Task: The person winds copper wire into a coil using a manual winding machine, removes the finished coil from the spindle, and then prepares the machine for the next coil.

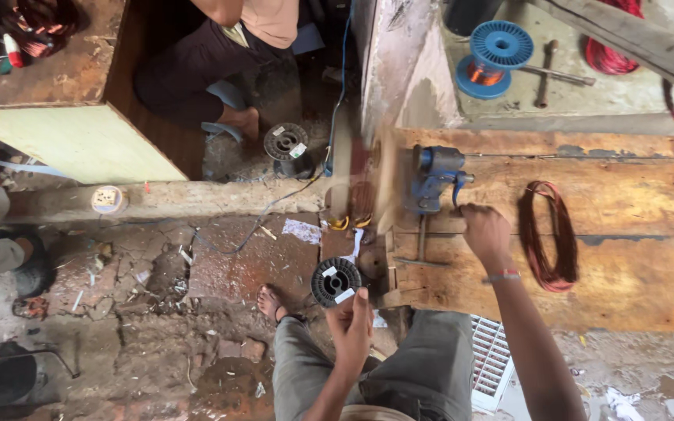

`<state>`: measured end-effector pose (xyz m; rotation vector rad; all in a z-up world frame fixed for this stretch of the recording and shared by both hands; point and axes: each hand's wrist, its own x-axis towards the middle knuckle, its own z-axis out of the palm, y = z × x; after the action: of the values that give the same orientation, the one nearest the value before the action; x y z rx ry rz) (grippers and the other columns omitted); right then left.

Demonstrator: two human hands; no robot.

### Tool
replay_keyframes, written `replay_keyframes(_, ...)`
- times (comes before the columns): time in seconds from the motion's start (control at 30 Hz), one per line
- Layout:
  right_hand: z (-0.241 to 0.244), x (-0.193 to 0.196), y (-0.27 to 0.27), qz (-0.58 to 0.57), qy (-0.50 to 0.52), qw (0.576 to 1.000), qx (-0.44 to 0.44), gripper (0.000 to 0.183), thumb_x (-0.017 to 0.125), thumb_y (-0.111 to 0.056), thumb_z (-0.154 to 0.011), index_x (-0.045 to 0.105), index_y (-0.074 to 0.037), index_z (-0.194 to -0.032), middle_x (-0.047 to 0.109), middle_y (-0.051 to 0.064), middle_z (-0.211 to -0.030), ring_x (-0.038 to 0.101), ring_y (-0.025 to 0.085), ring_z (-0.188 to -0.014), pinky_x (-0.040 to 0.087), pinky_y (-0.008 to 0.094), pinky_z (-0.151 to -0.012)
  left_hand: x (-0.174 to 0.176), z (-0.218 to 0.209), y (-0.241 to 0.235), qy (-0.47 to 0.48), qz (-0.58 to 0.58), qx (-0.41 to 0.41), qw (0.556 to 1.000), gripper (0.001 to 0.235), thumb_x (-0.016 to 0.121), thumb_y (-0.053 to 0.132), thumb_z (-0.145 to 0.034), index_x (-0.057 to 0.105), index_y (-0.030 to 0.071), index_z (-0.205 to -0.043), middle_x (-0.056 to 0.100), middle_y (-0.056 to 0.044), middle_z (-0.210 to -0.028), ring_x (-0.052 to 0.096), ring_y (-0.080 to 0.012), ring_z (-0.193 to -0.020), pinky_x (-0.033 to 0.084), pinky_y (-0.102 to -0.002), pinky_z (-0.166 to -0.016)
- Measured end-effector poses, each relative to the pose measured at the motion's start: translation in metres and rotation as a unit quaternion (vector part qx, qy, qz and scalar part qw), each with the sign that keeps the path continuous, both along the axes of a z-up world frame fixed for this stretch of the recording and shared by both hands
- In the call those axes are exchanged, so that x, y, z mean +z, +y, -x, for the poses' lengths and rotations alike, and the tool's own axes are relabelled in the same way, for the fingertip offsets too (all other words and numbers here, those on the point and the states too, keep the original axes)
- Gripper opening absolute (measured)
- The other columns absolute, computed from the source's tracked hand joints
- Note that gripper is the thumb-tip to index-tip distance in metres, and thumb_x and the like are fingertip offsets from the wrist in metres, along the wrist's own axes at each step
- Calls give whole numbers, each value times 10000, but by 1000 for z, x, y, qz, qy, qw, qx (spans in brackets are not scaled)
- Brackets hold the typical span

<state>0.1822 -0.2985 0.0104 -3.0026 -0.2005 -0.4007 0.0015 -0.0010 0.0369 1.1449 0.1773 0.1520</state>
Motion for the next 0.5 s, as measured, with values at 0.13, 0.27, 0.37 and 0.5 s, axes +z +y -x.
replay_keyframes(0.13, 54, 58, -1, -31, -80, 995, 41, 357, 618, 29, -785, 775, -170, -1036, 764, 54, -1050, 716, 284, -994, 581, 417, -837, 6, 3, -3, 8, 27, 0, 1000, 549, 591, 253, -1055, 465, 66, -555, 455, 16, -484, 388, -57, -413, 264, -270, -392)
replay_keyframes(0.27, 71, 112, -1, -62, -172, 982, 41, 356, 633, 81, -809, 754, -134, -1065, 755, 67, -1108, 708, 297, -1033, 568, 405, -935, 9, 6, -3, -16, 13, 2, 1000, 573, 588, 265, -1064, 455, 67, -543, 447, 13, -473, 388, -58, -407, 273, -273, -389)
replay_keyframes(0.37, 48, 136, 5, -85, -225, 970, 46, 355, 643, 95, -849, 731, -90, -1139, 734, 101, -1170, 692, 324, -1107, 555, 421, -1020, 3, 6, 1, -6, 2, -4, 1000, 576, 587, 265, -1067, 443, 69, -545, 437, 14, -469, 376, -56, -404, 260, -266, -393)
replay_keyframes(0.5, -13, 149, -7, -111, -257, 958, 60, 320, 627, 115, -888, 703, -52, -1150, 720, 115, -1171, 681, 346, -1160, 563, 438, -1075, -13, 4, -7, 36, 23, -6, 999, 557, 597, 251, -1052, 433, 70, -551, 436, 19, -486, 380, -57, -417, 258, -273, -386)
